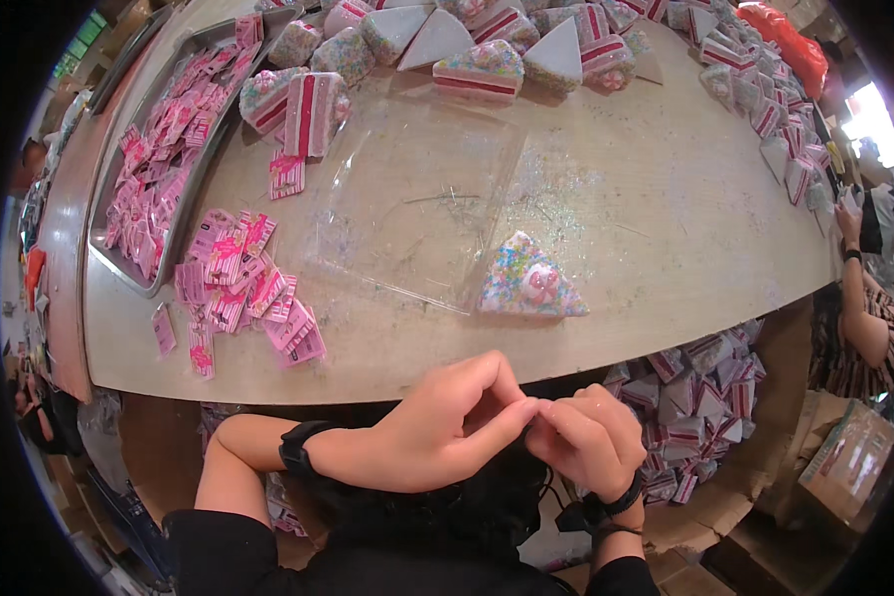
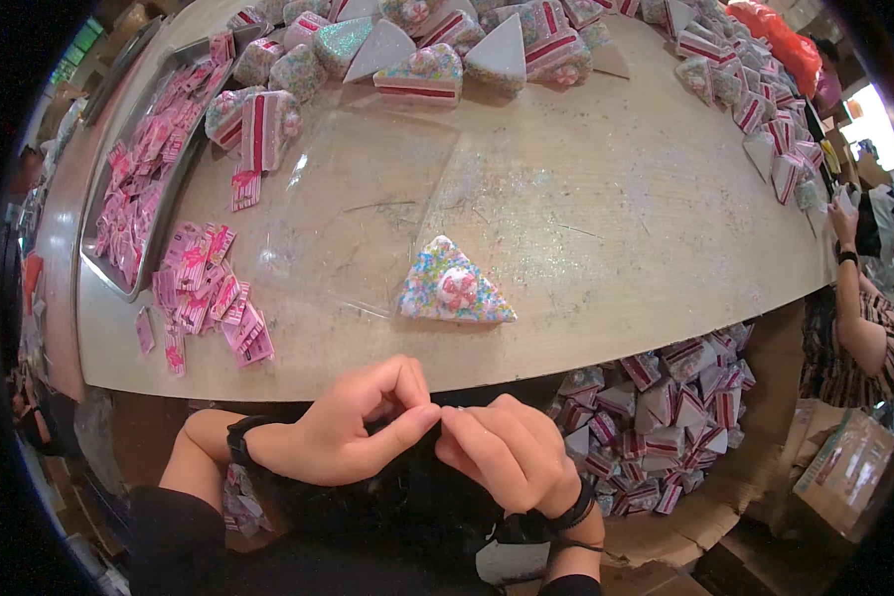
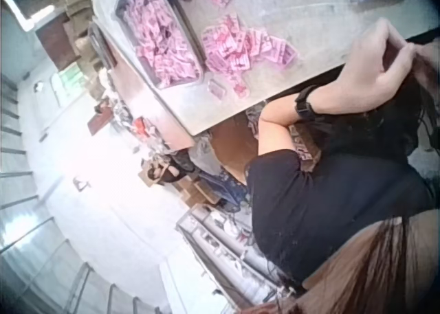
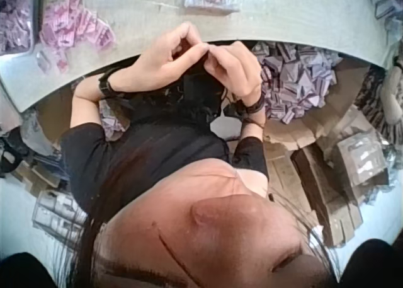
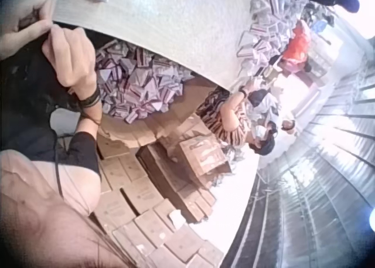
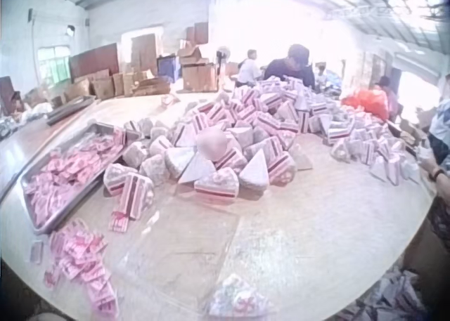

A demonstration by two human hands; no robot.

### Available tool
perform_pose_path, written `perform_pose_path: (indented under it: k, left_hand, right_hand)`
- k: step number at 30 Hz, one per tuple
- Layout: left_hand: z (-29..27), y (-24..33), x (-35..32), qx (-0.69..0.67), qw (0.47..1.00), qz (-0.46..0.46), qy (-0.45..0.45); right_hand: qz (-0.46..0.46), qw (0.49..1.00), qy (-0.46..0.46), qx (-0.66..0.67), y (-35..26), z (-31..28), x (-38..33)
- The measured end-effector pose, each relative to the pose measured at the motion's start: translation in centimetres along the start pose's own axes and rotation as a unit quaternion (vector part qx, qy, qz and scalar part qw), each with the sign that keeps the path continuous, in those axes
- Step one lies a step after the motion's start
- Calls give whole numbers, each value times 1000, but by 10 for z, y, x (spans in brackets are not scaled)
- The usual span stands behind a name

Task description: Attaching labels and hanging cords to decorative triangular foam cake slices.

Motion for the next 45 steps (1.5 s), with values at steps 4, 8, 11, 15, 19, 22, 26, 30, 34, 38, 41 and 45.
perform_pose_path:
  k: [4,8,11,15,19,22,26,30,34,38,41,45]
  left_hand:
    - [-1,5,6,-130,991,-38,1]
    - [-21,38,12,138,973,161,92]
    - [-18,78,0,537,682,418,269]
    - [-25,66,15,558,718,322,264]
    - [-23,52,22,604,702,296,232]
    - [-25,56,19,607,685,306,260]
    - [-25,54,20,610,688,297,258]
    - [-25,54,19,606,689,299,261]
    - [-24,54,20,606,693,294,258]
    - [-25,54,20,603,694,296,260]
    - [-25,54,20,598,696,297,264]
    - [-24,54,20,599,695,299,261]
  right_hand:
    - [-38,997,-36,-49,-5,-3,15]
    - [9,997,-49,-58,20,-1,18]
    - [133,987,66,-64,56,-23,38]
    - [146,987,51,-35,71,-15,49]
    - [96,994,8,-44,61,-1,57]
    - [107,993,0,-57,61,-1,58]
    - [102,993,-16,-64,59,-1,59]
    - [98,993,-19,-69,59,0,60]
    - [104,992,-31,-66,57,1,62]
    - [110,989,-58,-85,55,2,63]
    - [105,989,-58,-85,53,3,66]
    - [115,989,-58,-79,53,2,68]
Point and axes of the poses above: each hand's wrist, its own x-axis towards the middle knuckle, its own z-axis out of the palm, y = z × x, the point moved 9 cm from there along x, towards the middle knuckle, and after that the axes turned 5 degrees about z, right-handed, at the moved point
